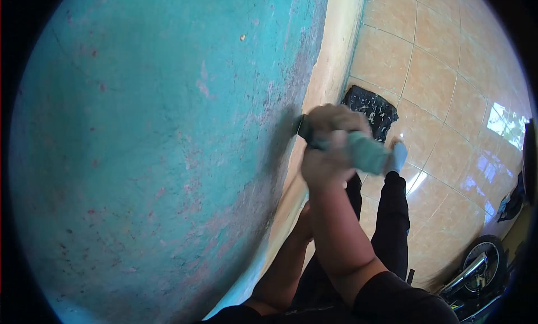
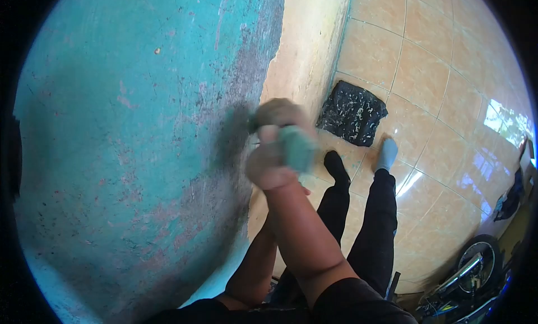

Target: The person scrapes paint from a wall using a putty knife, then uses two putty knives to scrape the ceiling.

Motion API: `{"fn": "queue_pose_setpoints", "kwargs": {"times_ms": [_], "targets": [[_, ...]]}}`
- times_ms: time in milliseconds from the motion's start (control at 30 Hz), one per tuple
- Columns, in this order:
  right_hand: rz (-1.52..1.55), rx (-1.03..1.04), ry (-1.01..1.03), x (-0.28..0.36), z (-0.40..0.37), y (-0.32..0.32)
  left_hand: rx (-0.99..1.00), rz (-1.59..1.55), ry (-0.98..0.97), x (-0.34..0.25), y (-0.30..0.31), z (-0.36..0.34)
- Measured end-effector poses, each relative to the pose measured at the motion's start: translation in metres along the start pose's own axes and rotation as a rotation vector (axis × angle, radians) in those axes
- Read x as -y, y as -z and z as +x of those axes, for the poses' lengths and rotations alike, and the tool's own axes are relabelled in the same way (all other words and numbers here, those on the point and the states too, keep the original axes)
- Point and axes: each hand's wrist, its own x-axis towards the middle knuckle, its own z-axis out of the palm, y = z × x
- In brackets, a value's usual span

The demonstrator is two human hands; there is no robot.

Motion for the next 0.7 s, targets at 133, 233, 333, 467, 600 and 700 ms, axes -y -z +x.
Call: {"fn": "queue_pose_setpoints", "kwargs": {"times_ms": [133,233,333,467,600,700], "targets": [[0.349,0.006,0.045,0.045,0.014,0.003,0.011,-0.025,-0.002,0.003,0.002,0.002],[0.004,0.047,0.015,0.0,-0.004,0.002,0.011,-0.019,-0.001,0.0,0.0,0.001],[0.132,-0.065,-0.034,0.012,0.007,0.007,0.022,-0.031,-0.012,-0.002,-0.003,0.004],[0.294,0.014,-0.048,0.04,0.01,-0.002,0.029,-0.042,-0.008,0.004,0.0,0.007],[0.135,-0.036,-0.02,0.021,0.016,0.004,0.028,-0.043,-0.022,0.001,-0.007,0.005],[0.256,0.076,0.071,0.047,0.04,0.003,0.02,-0.052,-0.022,0.004,-0.004,0.005]]}}
